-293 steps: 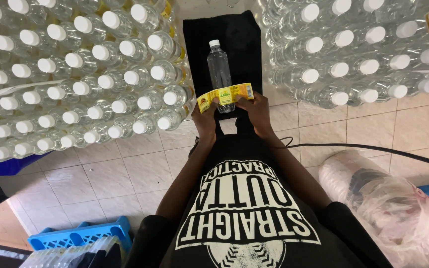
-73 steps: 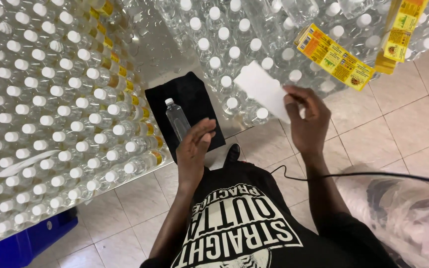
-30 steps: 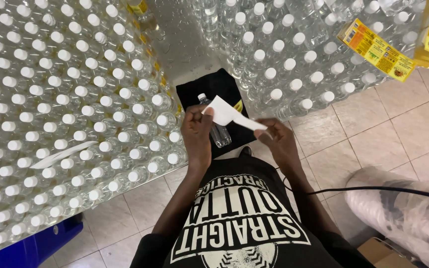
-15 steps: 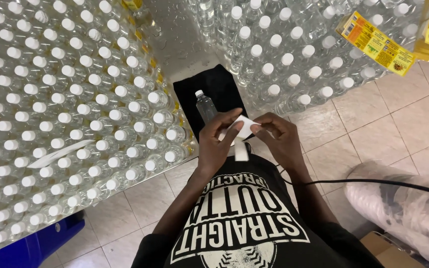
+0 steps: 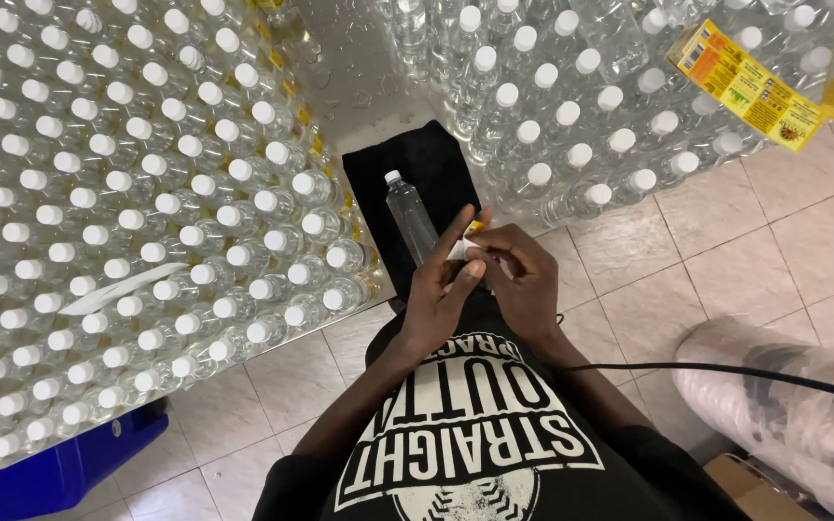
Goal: The person stands in a storage area and repeatedly picks up clear plastic bottles from a large stack. They place each bottle on a black mat, apply a yellow label around its body, and then move the labeled bottle to a separate stack. The process is repeated for several bottles throughout the video.
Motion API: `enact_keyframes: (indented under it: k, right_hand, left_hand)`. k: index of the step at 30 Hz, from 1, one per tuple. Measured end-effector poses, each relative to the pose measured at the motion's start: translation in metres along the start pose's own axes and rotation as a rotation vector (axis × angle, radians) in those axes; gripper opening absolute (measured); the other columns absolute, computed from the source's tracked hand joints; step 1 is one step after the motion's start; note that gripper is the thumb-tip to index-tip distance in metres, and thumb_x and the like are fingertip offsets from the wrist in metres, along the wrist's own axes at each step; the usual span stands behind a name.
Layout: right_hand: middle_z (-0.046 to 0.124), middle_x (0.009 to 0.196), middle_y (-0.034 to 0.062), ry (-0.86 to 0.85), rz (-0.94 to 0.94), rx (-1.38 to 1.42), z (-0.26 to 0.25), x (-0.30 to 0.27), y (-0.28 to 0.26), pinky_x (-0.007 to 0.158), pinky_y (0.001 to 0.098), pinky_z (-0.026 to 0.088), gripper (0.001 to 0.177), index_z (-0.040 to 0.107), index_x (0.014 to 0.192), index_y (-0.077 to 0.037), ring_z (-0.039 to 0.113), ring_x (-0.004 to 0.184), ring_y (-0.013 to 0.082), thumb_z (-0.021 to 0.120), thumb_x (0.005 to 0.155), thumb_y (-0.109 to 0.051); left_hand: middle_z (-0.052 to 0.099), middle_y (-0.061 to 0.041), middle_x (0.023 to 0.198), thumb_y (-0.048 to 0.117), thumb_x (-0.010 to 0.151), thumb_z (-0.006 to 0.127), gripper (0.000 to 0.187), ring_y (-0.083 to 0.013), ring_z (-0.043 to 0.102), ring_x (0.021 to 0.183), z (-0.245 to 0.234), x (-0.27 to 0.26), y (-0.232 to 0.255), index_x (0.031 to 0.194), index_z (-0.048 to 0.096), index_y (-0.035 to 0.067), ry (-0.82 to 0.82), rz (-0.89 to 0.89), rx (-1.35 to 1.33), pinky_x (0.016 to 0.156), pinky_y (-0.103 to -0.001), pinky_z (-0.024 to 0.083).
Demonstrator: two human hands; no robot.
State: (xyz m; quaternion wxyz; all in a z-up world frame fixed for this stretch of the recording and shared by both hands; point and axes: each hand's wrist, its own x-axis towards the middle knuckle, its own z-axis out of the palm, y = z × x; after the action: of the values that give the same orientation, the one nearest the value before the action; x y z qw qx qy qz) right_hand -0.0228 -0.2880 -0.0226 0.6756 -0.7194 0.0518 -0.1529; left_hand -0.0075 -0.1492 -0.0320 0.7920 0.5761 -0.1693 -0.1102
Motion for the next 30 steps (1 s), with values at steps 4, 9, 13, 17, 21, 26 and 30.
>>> enact_keyframes:
  k: [4, 9, 13, 17, 21, 26, 30]
  right_hand:
    - [0.074, 0.095, 0.0126, -0.070, 0.018, 0.018, 0.004, -0.002, -0.003, 0.088, 0.0330, 0.062, 0.017, 0.083, 0.111, 0.001, 0.074, 0.089, 0.0152, 0.086, 0.095, -0.003]
    - [0.074, 0.100, 0.0166, -0.133, 0.090, 0.130, 0.006, -0.003, 0.000, 0.091, 0.0374, 0.063, 0.018, 0.080, 0.114, 0.005, 0.076, 0.096, 0.0190, 0.083, 0.097, -0.001]
    - [0.072, 0.099, 0.0156, -0.109, 0.197, 0.250, 0.007, -0.001, -0.004, 0.090, 0.0396, 0.067, 0.018, 0.075, 0.114, 0.008, 0.075, 0.091, 0.0194, 0.077, 0.100, -0.003]
    - [0.072, 0.102, 0.0154, -0.064, 0.245, 0.329, -0.001, 0.009, 0.010, 0.092, 0.0378, 0.066, 0.022, 0.071, 0.119, 0.005, 0.074, 0.093, 0.0216, 0.072, 0.107, -0.014]
    - [0.074, 0.109, 0.0098, 0.024, 0.302, 0.449, -0.015, 0.012, 0.028, 0.096, 0.0372, 0.065, 0.017, 0.068, 0.124, -0.002, 0.077, 0.100, 0.0209, 0.065, 0.111, -0.012]
    - [0.074, 0.114, 0.0073, 0.031, 0.314, 0.437, -0.018, 0.018, 0.021, 0.098, 0.0361, 0.064, 0.017, 0.065, 0.126, -0.005, 0.076, 0.104, 0.0189, 0.064, 0.111, -0.014]
    - [0.073, 0.115, 0.0098, 0.036, 0.329, 0.422, -0.023, 0.018, 0.023, 0.095, 0.0356, 0.064, 0.019, 0.064, 0.127, -0.004, 0.074, 0.101, 0.0197, 0.064, 0.112, -0.015]
  left_hand:
    - [0.072, -0.022, 0.142, 0.030, 0.120, 0.049, 0.043, -0.0376, 0.064, 0.140, 0.000, 0.005, 0.004, 0.151, 0.066, 0.005, 0.148, -0.036, 0.003, 0.119, -0.054, 0.051]
    - [0.080, -0.021, 0.125, 0.036, 0.118, 0.051, 0.045, -0.0312, 0.075, 0.122, -0.006, 0.005, 0.009, 0.133, 0.077, 0.002, 0.326, -0.087, 0.036, 0.110, -0.048, 0.057]
    - [0.080, -0.026, 0.121, 0.043, 0.118, 0.051, 0.053, -0.0386, 0.078, 0.117, -0.033, 0.007, 0.001, 0.133, 0.073, -0.003, 0.537, -0.136, -0.205, 0.103, -0.048, 0.064]
    - [0.071, -0.029, 0.140, 0.032, 0.117, 0.056, 0.046, -0.0433, 0.068, 0.133, -0.103, 0.008, 0.001, 0.141, 0.064, -0.007, 0.778, -0.042, -0.509, 0.114, -0.053, 0.058]
    - [0.071, -0.022, 0.143, 0.029, 0.117, 0.057, 0.040, -0.0372, 0.067, 0.136, -0.183, -0.012, 0.011, 0.140, 0.066, -0.003, 0.964, 0.200, -0.467, 0.119, -0.049, 0.057]
    - [0.071, -0.019, 0.143, 0.033, 0.115, 0.061, 0.040, -0.0348, 0.067, 0.139, -0.286, -0.064, 0.024, 0.140, 0.068, 0.003, 1.067, 0.457, -0.272, 0.123, -0.049, 0.055]
    - [0.074, -0.026, 0.139, 0.024, 0.113, 0.057, 0.040, -0.0410, 0.073, 0.132, -0.398, -0.119, 0.005, 0.141, 0.065, -0.003, 1.198, 0.592, -0.067, 0.120, -0.056, 0.057]
